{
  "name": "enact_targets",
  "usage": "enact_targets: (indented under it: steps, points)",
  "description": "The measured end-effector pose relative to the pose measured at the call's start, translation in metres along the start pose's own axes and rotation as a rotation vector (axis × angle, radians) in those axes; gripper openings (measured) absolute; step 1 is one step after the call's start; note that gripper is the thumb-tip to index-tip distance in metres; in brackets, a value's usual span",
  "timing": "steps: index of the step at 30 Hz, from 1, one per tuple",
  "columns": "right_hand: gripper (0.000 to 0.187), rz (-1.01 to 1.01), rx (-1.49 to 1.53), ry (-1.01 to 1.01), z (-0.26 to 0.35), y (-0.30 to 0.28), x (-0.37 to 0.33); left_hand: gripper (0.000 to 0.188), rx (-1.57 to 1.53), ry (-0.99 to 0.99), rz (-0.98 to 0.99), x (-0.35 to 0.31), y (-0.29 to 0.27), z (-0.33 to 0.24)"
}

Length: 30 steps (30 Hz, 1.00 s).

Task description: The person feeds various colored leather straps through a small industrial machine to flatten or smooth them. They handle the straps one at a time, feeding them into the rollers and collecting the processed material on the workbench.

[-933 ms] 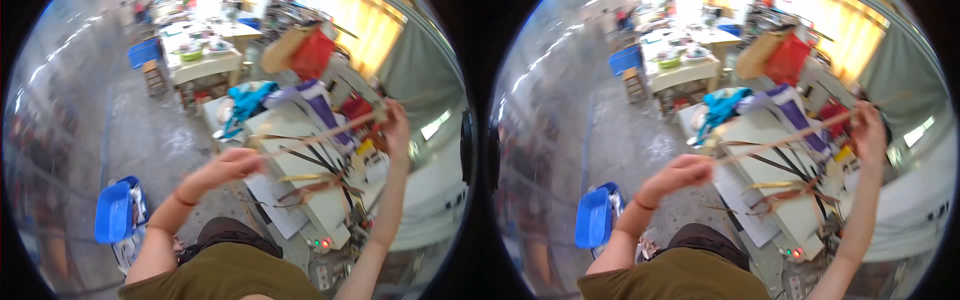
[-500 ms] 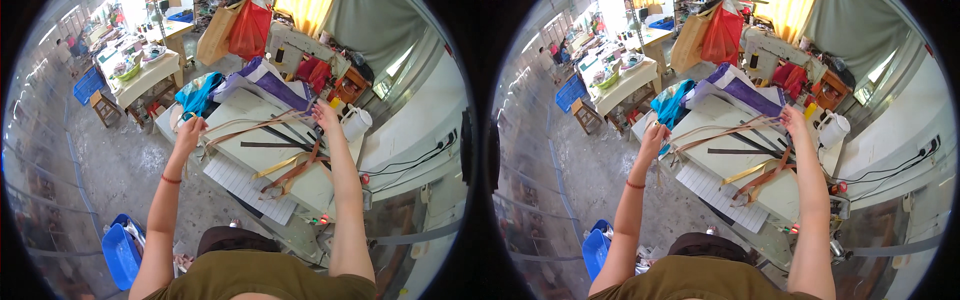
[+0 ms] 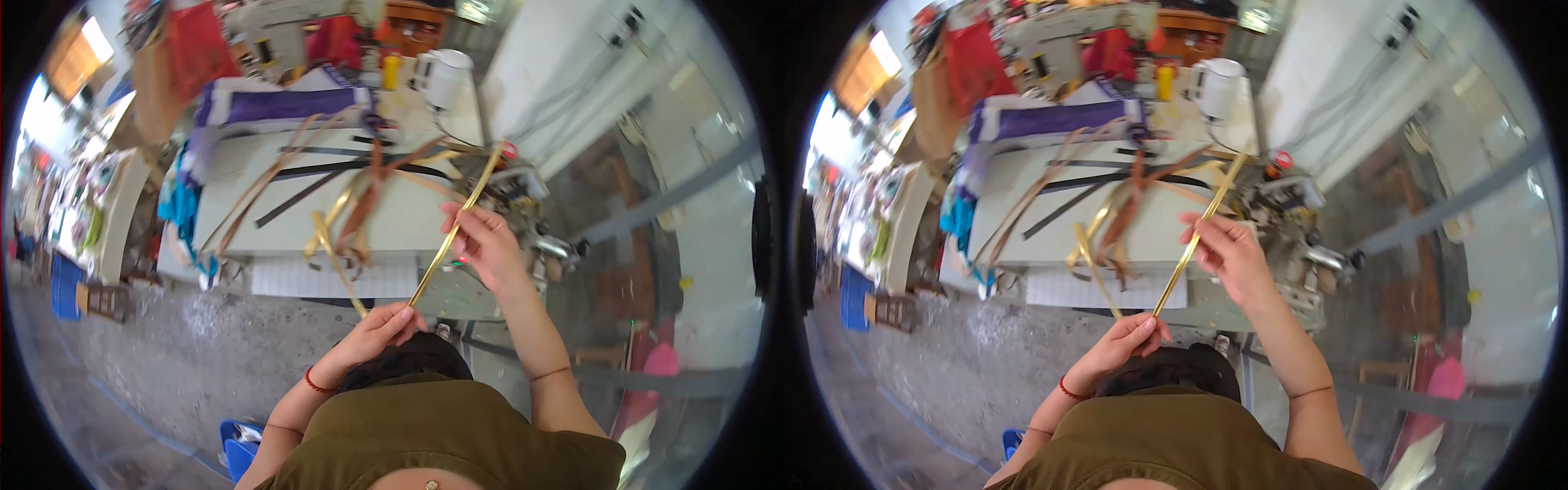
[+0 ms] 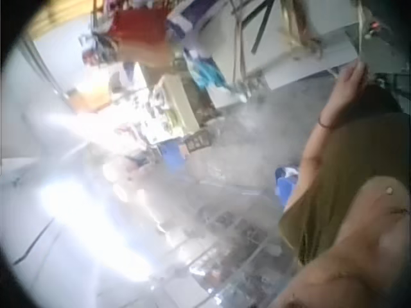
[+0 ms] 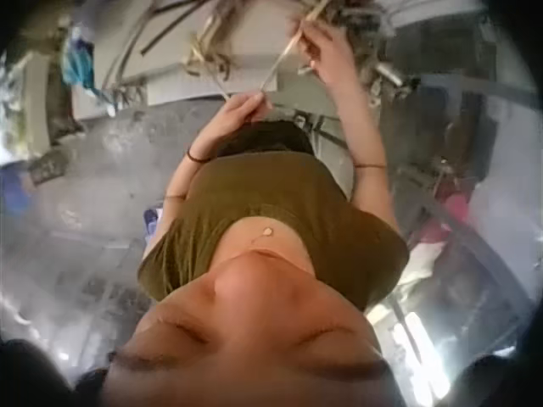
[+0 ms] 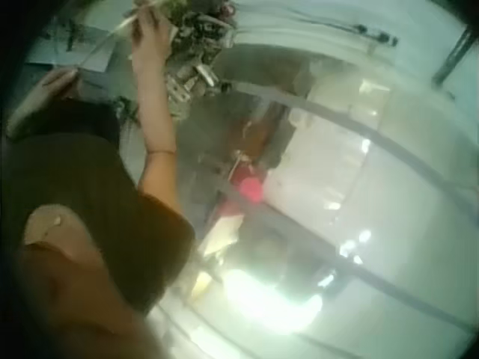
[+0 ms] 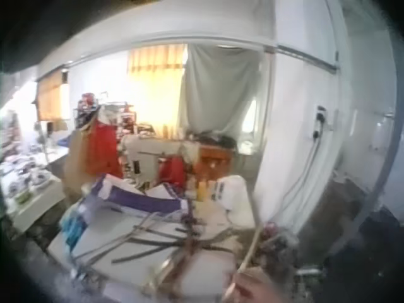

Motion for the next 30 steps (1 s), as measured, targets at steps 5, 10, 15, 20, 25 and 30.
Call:
enact_targets:
  steps: [5,10,15,20,25,30]
  points:
    - [0.027,-0.353,0.084,-0.223,0.041,-0.133,-0.063,0.034,0.082,-0.154,0.147,0.016,0.036,0.064]
    - [0.028,-0.629,0.118,-0.37,0.074,-0.255,-0.15,0.03,0.096,-0.344,0.221,0.035,0.038,0.093]
    - [0.031,-0.799,0.007,-0.438,0.119,-0.332,-0.174,0.027,0.181,-0.519,0.27,0.042,0.03,0.092]
    - [0.039,-0.647,0.002,-0.528,0.164,-0.42,-0.153,0.026,0.083,-0.465,0.1,0.034,0.004,0.104]
    - [0.041,-0.466,0.036,-0.573,0.205,-0.413,-0.126,0.026,0.014,-0.389,-0.177,0.02,0.01,0.115]
    - [0.043,-0.369,-0.004,-0.626,0.216,-0.402,-0.124,0.024,-0.035,-0.243,-0.336,0.006,0.028,0.116]
Point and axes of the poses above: each hand's wrist, its own x-axis towards the middle knuckle, its own y-axis out of the palm, z = x × y, the point moved 7 cm from there along x, towards the middle knuckle, and after that the axes turned 1 degree about -x, right-handed, at the moved point
